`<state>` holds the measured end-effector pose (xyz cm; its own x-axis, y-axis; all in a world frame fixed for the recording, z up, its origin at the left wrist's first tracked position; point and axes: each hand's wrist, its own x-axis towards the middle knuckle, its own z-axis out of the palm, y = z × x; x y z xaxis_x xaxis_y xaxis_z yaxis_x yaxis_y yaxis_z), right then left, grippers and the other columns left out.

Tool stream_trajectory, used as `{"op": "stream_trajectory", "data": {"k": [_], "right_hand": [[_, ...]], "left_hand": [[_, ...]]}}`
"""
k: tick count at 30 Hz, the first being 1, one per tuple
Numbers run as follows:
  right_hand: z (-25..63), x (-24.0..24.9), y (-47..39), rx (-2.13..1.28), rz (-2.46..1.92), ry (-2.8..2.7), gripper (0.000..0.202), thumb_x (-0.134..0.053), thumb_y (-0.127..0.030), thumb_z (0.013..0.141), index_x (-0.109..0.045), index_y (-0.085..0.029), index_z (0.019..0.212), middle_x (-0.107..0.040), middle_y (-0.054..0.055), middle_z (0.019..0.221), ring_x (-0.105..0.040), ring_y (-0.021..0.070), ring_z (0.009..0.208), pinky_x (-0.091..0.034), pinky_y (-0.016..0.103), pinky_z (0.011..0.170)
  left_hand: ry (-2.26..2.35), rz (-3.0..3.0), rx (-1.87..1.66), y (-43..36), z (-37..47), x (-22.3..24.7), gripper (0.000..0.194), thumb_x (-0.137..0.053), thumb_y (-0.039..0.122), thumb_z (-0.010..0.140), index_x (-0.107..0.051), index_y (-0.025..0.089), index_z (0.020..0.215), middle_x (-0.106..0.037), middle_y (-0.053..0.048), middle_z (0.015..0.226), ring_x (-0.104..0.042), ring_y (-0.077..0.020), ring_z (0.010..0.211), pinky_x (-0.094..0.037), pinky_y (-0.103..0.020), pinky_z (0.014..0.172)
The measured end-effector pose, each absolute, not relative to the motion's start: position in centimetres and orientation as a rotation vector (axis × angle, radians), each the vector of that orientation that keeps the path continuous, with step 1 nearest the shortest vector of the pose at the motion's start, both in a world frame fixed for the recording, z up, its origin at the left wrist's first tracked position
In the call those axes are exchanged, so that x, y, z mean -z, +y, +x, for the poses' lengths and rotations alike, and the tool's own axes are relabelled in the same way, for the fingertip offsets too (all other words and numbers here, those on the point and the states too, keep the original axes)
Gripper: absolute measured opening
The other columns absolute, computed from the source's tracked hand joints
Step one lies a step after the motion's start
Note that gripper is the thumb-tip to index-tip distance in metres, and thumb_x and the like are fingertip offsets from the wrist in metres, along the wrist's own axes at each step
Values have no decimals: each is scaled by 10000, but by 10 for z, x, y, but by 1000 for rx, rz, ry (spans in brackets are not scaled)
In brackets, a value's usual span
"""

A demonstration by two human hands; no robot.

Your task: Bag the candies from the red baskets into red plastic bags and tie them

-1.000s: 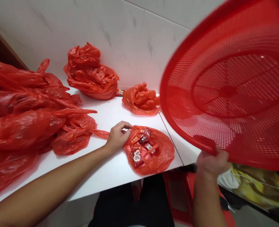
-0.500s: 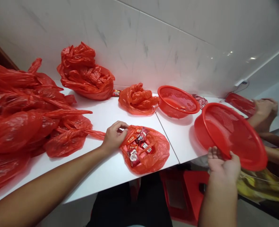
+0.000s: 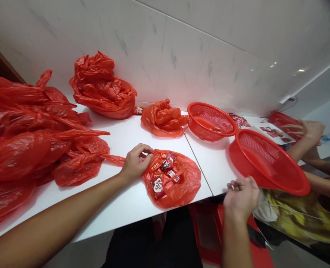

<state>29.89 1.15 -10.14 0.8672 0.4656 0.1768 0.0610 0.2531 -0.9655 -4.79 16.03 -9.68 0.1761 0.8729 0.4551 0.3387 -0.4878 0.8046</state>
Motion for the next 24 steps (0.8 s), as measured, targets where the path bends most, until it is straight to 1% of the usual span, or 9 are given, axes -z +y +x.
{"op": "stream_trajectory", "data": {"k": [2, 4, 6, 9, 11, 13, 16, 21, 24], "right_hand": [[243, 85, -2, -31, -1351, -779, 206, -690, -327, 917, -672, -229, 1098, -605, 1, 783, -601, 167, 696, -519, 304, 663], [198, 59, -11, -2, -1313, -1317, 145, -705, -240, 909, -732, -228, 1051, -672, 38, 819, -614, 185, 713, -514, 318, 665], [171, 32, -9, -72, -1293, -1667, 276, -680, -212, 925, -730, -249, 1193, -719, 54, 866, -637, 203, 738, -529, 333, 691], [159, 10, 13, -136, -1581, -2065, 507, -611, -191, 930, -636, -262, 1432, -747, 71, 841, -682, 246, 736, -528, 351, 689], [163, 10, 32, -154, -1855, -2297, 473, -595, -151, 896, -709, -264, 1340, -740, 72, 761, -692, 261, 685, -493, 341, 638], [171, 14, 46, -183, -2070, -2420, 302, -588, -129, 874, -801, -246, 1053, -747, 88, 751, -704, 265, 674, -451, 327, 605], [191, 15, 54, -220, -2149, -2392, 251, -545, -133, 902, -757, -227, 804, -759, 88, 773, -718, 250, 706, -424, 308, 607], [233, 0, 43, -206, -1761, -1823, 170, -615, -320, 967, -757, -230, 939, -788, 33, 855, -715, 191, 725, -498, 291, 698], [248, -10, 38, -183, -1496, -1404, 229, -778, -426, 874, -744, -200, 854, -761, 36, 802, -687, 174, 678, -526, 285, 671]], "left_hand": [[1137, 1934, -1293, 161, -47, 97, 106, -664, 232, 887, -705, 206, 981, -719, -41, 1032, -699, -186, 908, -591, -332, 768], [1145, 1938, -1304, 160, -47, 97, 115, -663, 226, 886, -703, 205, 992, -721, -42, 1028, -701, -189, 922, -596, -341, 800], [1150, 1932, -1314, 160, -46, 97, 120, -658, 226, 889, -701, 205, 999, -721, -41, 1026, -700, -189, 927, -598, -343, 811], [1135, 1922, -1321, 158, -47, 96, 128, -656, 220, 886, -699, 205, 1006, -716, -41, 1041, -701, -182, 917, -599, -334, 797], [1144, 1925, -1325, 157, -48, 95, 137, -661, 206, 876, -699, 206, 1007, -717, -41, 1040, -703, -179, 897, -595, -320, 756], [1164, 1928, -1347, 156, -50, 95, 135, -665, 191, 869, -700, 205, 998, -720, -40, 1022, -703, -177, 877, -587, -309, 716], [1164, 1923, -1417, 157, -53, 94, 101, -655, 176, 872, -702, 200, 958, -726, -39, 993, -701, -175, 865, -592, -321, 746], [1188, 1783, -1538, 167, -59, 83, 106, -717, 240, 861, -714, 191, 955, -752, -44, 981, -719, -178, 854, -602, -349, 820], [1185, 1650, -1619, 172, -58, 55, 171, -775, 272, 826, -724, 178, 959, -771, -43, 943, -733, -176, 834, -605, -334, 817]]}}
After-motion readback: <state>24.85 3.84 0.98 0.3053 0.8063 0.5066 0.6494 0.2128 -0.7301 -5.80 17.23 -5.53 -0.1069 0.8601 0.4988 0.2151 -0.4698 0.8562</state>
